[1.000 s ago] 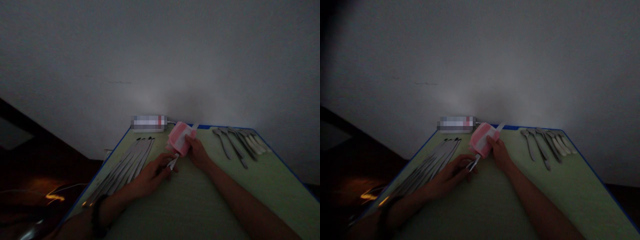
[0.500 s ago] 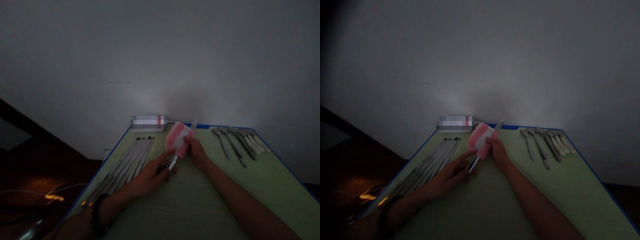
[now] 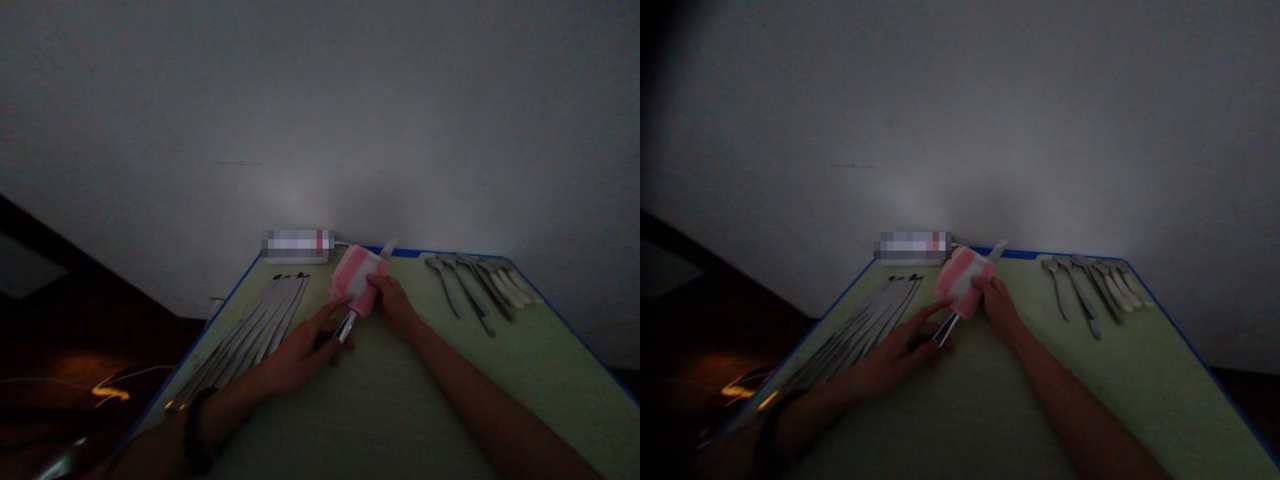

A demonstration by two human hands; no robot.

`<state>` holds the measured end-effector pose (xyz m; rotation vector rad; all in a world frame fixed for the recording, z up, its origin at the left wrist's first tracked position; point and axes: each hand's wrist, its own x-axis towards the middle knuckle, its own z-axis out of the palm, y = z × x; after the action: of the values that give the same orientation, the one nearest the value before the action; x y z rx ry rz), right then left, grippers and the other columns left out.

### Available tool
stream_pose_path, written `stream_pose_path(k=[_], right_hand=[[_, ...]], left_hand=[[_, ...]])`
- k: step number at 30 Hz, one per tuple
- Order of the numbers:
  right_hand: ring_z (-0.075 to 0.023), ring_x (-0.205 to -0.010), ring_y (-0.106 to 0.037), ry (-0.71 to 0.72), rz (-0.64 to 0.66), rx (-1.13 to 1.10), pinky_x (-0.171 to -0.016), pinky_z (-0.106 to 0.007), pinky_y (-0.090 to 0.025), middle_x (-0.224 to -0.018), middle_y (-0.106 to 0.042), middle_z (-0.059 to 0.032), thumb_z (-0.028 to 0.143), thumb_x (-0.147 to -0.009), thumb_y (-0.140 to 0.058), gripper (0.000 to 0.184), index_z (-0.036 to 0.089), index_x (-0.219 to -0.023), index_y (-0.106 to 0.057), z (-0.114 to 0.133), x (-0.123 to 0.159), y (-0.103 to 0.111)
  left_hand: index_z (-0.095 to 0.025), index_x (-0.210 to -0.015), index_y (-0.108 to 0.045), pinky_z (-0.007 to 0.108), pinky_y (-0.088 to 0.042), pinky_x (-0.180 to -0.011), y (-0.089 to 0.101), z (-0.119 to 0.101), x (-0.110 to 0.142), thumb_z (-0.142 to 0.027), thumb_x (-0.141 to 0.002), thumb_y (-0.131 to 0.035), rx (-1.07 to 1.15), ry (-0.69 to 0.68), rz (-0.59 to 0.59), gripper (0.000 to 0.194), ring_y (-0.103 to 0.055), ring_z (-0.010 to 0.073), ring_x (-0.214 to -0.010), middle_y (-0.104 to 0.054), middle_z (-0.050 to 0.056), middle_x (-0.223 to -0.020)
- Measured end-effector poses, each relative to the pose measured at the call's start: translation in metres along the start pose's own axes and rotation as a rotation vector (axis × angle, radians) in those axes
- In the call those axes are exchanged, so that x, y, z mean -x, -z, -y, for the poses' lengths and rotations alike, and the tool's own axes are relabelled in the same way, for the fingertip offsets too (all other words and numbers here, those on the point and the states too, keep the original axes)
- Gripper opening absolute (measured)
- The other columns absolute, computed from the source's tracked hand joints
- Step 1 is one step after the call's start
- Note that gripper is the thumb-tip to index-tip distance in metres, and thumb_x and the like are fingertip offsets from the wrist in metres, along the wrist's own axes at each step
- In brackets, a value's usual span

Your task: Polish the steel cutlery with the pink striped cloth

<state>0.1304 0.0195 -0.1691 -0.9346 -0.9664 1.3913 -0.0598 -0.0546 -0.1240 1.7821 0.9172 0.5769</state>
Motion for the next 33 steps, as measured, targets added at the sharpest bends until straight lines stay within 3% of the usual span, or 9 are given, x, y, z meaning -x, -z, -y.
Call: stream_pose_path(k=[8, 20, 27, 30, 33], right_hand=[[-0.0146, -0.064, -0.052, 0.002, 0.039, 0.057, -0.064, -0.027, -0.039, -0.067, -0.063, 0.0001, 0.038, -0.070, -0.061, 0.023, 0.016, -0.073, -0.062, 0.004, 0.003, -0.004], [-0.0128, -0.060, -0.048, 0.038, 0.026, 0.226, -0.059, -0.026, -0.038, -0.063, -0.059, 0.0006, 0.036, -0.072, -0.058, 0.022, 0.015, -0.067, -0.062, 0.019, 0.010, -0.010], [-0.0146, -0.065, -0.053, 0.030, 0.040, 0.177, -0.063, -0.026, -0.040, -0.070, -0.063, -0.0013, 0.041, -0.073, -0.058, 0.028, 0.015, -0.079, -0.064, 0.011, 0.007, -0.007], [-0.0143, -0.064, -0.053, 0.020, 0.038, 0.183, -0.063, -0.026, -0.040, -0.069, -0.064, -0.0017, 0.044, -0.073, -0.058, 0.031, 0.014, -0.077, -0.065, 0.010, 0.006, -0.006], [-0.0156, -0.067, -0.055, 0.012, 0.062, 0.175, -0.066, -0.027, -0.041, -0.070, -0.065, -0.0023, 0.046, -0.073, -0.057, 0.034, 0.013, -0.078, -0.065, 0.012, 0.006, -0.007]], left_hand=[[-0.025, -0.143, -0.008, 0.027, -0.045, -0.063, -0.001, 0.001, -0.001, -0.019, -0.086, -0.045, 0.013, 0.020, 0.001, 0.068, -0.054, 0.0106, -0.066, -0.064, 0.005, -0.095], [-0.024, -0.142, -0.009, 0.029, -0.045, -0.066, -0.001, 0.000, 0.000, -0.019, -0.086, -0.045, 0.019, 0.064, 0.010, 0.067, -0.055, 0.0116, -0.068, -0.064, 0.005, -0.093], [-0.025, -0.142, -0.009, 0.028, -0.045, -0.065, -0.001, 0.001, 0.001, -0.019, -0.087, -0.044, 0.021, 0.046, 0.008, 0.065, -0.054, 0.0114, -0.068, -0.064, 0.005, -0.094], [-0.026, -0.140, -0.014, 0.027, -0.044, -0.065, 0.000, 0.001, 0.003, -0.015, -0.086, -0.044, 0.041, 0.005, 0.049, 0.063, -0.054, 0.0119, -0.072, -0.063, 0.004, -0.096], [-0.023, -0.132, -0.029, 0.027, -0.044, -0.068, 0.002, 0.001, 0.003, -0.010, -0.082, -0.043, 0.057, -0.015, 0.081, 0.054, -0.056, 0.0131, -0.078, -0.062, 0.004, -0.098]])
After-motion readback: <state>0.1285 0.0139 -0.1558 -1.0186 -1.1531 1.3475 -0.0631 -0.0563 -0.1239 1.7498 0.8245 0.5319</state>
